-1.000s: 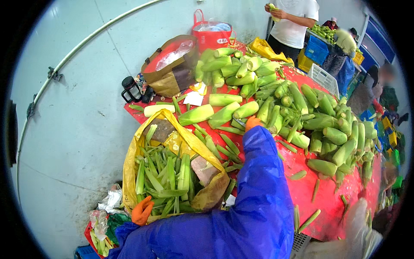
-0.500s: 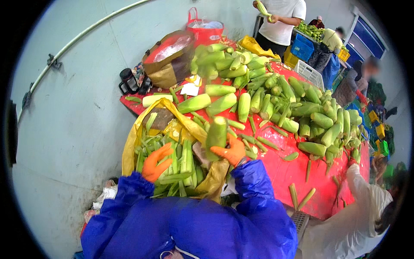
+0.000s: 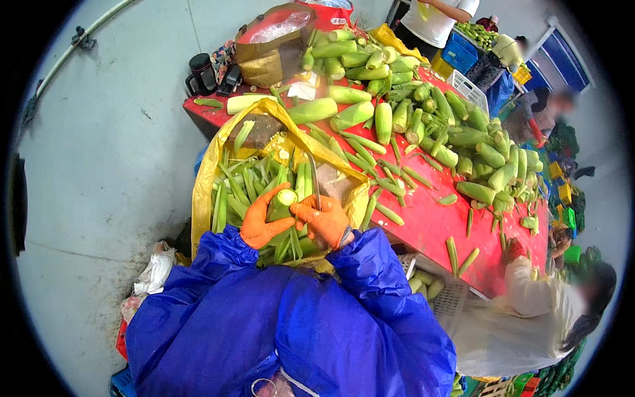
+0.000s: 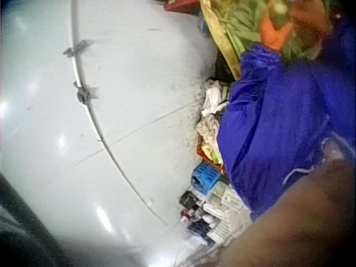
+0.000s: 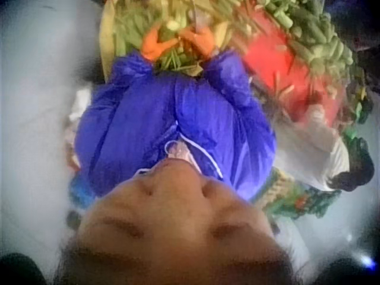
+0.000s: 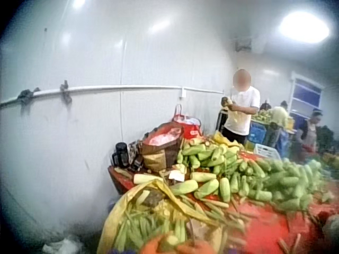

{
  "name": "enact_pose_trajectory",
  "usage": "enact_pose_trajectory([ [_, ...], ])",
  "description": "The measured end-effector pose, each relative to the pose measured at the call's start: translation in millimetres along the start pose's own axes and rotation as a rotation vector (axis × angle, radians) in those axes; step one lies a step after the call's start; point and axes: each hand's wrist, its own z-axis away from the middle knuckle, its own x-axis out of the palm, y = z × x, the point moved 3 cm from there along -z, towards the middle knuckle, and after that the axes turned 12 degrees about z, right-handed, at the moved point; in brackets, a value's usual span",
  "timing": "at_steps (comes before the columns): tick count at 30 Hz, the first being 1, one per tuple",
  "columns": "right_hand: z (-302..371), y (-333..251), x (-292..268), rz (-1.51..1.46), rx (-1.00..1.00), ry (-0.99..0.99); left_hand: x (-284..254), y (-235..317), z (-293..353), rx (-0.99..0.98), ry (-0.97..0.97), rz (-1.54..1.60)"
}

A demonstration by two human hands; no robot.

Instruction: The person uses a knife to peel the outer layers of green vegetables, likely corn or similar produce, and places the peeled items into a white basket. The person works at a red table with a large pile of vegetables and wears orange gloves.

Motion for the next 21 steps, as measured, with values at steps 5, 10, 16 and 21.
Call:
enact_pose_trajectory([
  [5,0.5,7.6,13.2,0.016,0.072,-0.062,-7.6,-4.5,21.2,0.054,0.037,-0.142],
  [10,2.2,5.9,20.2,0.064,0.076,-0.073,-13.3,-3.9,31.5,0.085,0.055,-0.313],
  [16,-1.0,20.8,30.3,-0.053,0.017,-0.029,-12.6,-3.0,38.5,0.163,0.085,-0.314],
  [21,1.7,37.7,35.7,-0.237,-0.056,0.104,-11.8,-18.9,44.1,-0.079,0.189,0.390],
])
